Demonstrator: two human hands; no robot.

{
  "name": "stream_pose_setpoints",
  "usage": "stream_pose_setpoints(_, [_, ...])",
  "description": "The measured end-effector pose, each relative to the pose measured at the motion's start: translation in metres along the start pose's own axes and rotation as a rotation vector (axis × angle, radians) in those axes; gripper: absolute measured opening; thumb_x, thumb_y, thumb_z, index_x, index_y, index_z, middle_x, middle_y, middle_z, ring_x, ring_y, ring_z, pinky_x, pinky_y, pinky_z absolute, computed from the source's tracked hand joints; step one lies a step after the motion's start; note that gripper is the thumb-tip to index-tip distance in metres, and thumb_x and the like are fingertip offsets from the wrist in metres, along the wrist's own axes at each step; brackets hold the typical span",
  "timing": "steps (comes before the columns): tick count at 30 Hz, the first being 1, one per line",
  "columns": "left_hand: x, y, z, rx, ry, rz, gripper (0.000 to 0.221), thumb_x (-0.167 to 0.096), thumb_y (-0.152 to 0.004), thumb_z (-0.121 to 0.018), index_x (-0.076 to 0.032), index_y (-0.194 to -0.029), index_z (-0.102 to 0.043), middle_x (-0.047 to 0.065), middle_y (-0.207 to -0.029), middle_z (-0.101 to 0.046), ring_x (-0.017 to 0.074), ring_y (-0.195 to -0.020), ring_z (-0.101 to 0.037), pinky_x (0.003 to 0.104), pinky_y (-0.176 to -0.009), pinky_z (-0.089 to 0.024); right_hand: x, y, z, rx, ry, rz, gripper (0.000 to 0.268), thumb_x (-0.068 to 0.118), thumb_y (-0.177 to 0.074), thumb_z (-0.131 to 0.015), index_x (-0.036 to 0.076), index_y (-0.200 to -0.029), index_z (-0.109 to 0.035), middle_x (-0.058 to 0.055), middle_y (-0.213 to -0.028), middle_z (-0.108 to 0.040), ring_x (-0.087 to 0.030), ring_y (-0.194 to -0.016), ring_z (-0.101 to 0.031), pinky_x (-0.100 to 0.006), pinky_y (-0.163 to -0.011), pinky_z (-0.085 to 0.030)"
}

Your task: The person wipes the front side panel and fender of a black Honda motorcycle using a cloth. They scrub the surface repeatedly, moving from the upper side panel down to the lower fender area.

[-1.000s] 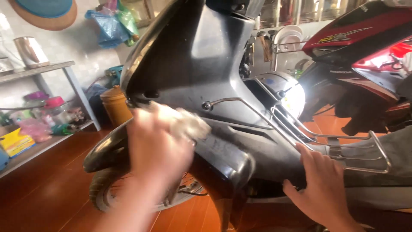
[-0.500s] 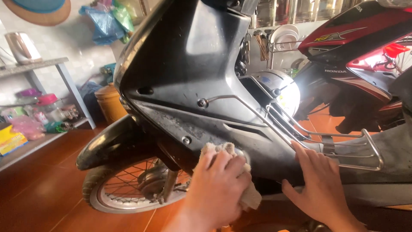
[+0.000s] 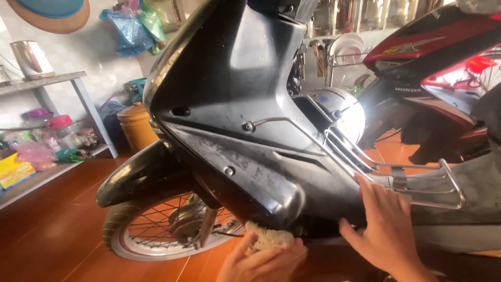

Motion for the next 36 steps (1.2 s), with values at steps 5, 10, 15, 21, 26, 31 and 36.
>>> stream_pose_setpoints(5, [0.050, -0.051, -0.012, -0.042, 0.321, 0.424, 0.049, -0.030, -0.106, -0.037, -0.004, -0.144, -0.054, 0.008, -0.153, -0.057, 0.0339, -0.149, -0.043, 0.064, -0.122, -0.034, -0.003, 0.002, -0.010, 0.066, 0.067, -0.038, 0.104, 0.052, -0.066, -0.073, 0.019, -0.158, -0.040, 0.001, -0.117, -0.059, -0.030, -0.108, -0.058, -0.047, -0.101, -0.040])
stream_pose_setpoints(10, [-0.011, 0.060, -0.055, -0.097, 0.282, 0.198, 0.043, -0.048, -0.108, -0.060, -0.038, -0.150, -0.054, 0.003, -0.163, -0.038, 0.0305, -0.125, -0.049, 0.057, -0.100, -0.047, 0.001, 0.002, -0.005, 0.069, -0.002, -0.050, 0.101, 0.049, -0.067, -0.075, 0.020, -0.157, -0.041, 0.003, -0.117, -0.062, -0.027, -0.111, -0.060, -0.046, -0.101, -0.039])
stream_pose_setpoints(15, [-0.021, 0.077, -0.044, -0.065, 0.195, 0.208, 0.031, -0.052, -0.104, -0.065, -0.050, -0.135, -0.067, -0.009, -0.159, -0.039, 0.0227, -0.107, -0.065, 0.043, -0.079, -0.060, 0.000, 0.002, -0.009, 0.045, 0.023, -0.016, 0.104, 0.050, -0.067, -0.074, 0.018, -0.160, -0.039, 0.001, -0.116, -0.061, -0.028, -0.108, -0.060, -0.048, -0.099, -0.042])
stream_pose_setpoints(21, [0.053, -0.083, -0.003, 0.145, 0.343, 0.545, 0.054, -0.026, -0.094, -0.053, -0.030, -0.147, -0.055, 0.011, -0.158, -0.051, 0.0431, -0.151, -0.038, 0.068, -0.122, -0.024, 0.003, 0.001, -0.005, 0.110, 0.044, -0.098, 0.104, 0.054, -0.066, -0.073, 0.019, -0.158, -0.041, -0.001, -0.119, -0.061, -0.031, -0.115, -0.059, -0.050, -0.103, -0.041])
stream_pose_setpoints(26, [0.046, -0.080, 0.001, 0.338, 0.512, 0.157, 0.045, -0.026, -0.066, -0.071, -0.009, -0.108, -0.074, 0.007, -0.132, -0.061, 0.0304, -0.126, -0.053, 0.050, -0.109, -0.035, 0.000, -0.001, -0.007, 0.145, 0.037, -0.130, 0.102, 0.054, -0.066, -0.073, 0.025, -0.158, -0.040, 0.004, -0.118, -0.063, -0.027, -0.113, -0.061, -0.048, -0.106, -0.040])
stream_pose_setpoints(31, [0.156, -0.082, -0.013, 0.529, 0.405, 0.622, 0.034, -0.019, -0.080, -0.068, -0.011, -0.114, -0.068, 0.010, -0.109, -0.069, 0.0332, -0.098, -0.060, 0.047, -0.090, -0.047, 0.005, -0.001, -0.003, 0.116, -0.003, -0.118, 0.099, 0.050, -0.066, -0.076, 0.024, -0.156, -0.043, 0.004, -0.116, -0.064, -0.026, -0.113, -0.061, -0.047, -0.106, -0.041])
stream_pose_setpoints(36, [0.099, -0.115, 0.002, 0.409, 0.443, 0.563, 0.035, -0.011, -0.061, -0.050, -0.035, -0.064, -0.076, -0.001, -0.055, -0.061, 0.0273, -0.055, -0.050, 0.049, -0.063, -0.034, 0.009, -0.002, -0.003, 0.090, 0.009, -0.144, 0.103, 0.052, -0.064, -0.076, 0.022, -0.156, -0.042, 0.002, -0.127, -0.062, -0.031, -0.117, -0.059, -0.047, -0.106, -0.039])
Point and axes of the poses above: each hand's wrist, its own y-axis away from the middle knuckle, its own z-axis out of the back of the hand, x = y × z, the point moved 2 cm from there along -y, towards the middle knuckle
